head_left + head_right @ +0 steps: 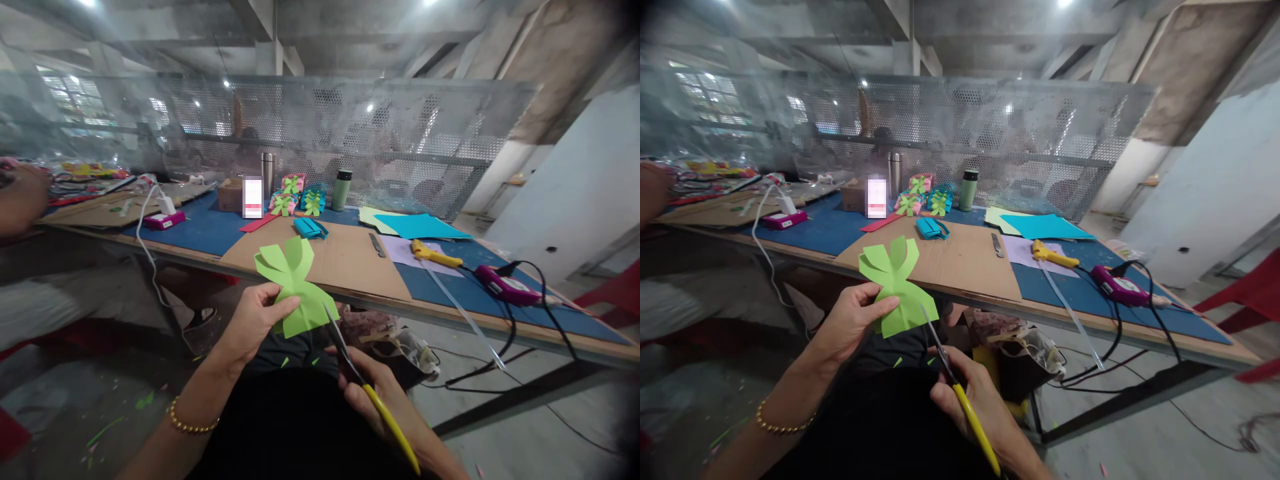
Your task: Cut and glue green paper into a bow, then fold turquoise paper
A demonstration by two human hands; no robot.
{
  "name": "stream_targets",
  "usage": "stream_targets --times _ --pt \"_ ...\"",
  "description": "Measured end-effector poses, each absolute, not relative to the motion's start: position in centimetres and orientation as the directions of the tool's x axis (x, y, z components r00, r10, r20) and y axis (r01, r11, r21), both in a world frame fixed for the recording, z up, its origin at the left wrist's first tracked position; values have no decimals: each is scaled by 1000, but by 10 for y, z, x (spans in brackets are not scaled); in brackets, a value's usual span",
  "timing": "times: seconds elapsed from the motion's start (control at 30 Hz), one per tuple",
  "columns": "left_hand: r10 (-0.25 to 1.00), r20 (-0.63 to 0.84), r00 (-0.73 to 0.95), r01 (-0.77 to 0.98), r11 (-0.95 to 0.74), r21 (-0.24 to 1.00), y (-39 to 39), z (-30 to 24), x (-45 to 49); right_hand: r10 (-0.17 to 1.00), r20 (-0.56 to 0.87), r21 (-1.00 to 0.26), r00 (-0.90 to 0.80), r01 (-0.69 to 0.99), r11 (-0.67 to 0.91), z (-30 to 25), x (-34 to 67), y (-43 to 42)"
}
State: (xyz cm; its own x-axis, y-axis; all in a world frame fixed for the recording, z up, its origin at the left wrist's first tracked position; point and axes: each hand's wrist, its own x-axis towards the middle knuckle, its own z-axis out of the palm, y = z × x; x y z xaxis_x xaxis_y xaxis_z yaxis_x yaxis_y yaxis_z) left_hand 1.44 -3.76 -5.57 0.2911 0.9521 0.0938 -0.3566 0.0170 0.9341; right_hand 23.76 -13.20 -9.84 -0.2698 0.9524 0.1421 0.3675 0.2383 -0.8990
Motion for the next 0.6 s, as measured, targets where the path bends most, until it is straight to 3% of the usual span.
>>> stream_targets --times 0.6 --pt "953 106 284 -311 -12 950 -39 -55 15 958 125 -877 -257 423 228 -89 241 -134"
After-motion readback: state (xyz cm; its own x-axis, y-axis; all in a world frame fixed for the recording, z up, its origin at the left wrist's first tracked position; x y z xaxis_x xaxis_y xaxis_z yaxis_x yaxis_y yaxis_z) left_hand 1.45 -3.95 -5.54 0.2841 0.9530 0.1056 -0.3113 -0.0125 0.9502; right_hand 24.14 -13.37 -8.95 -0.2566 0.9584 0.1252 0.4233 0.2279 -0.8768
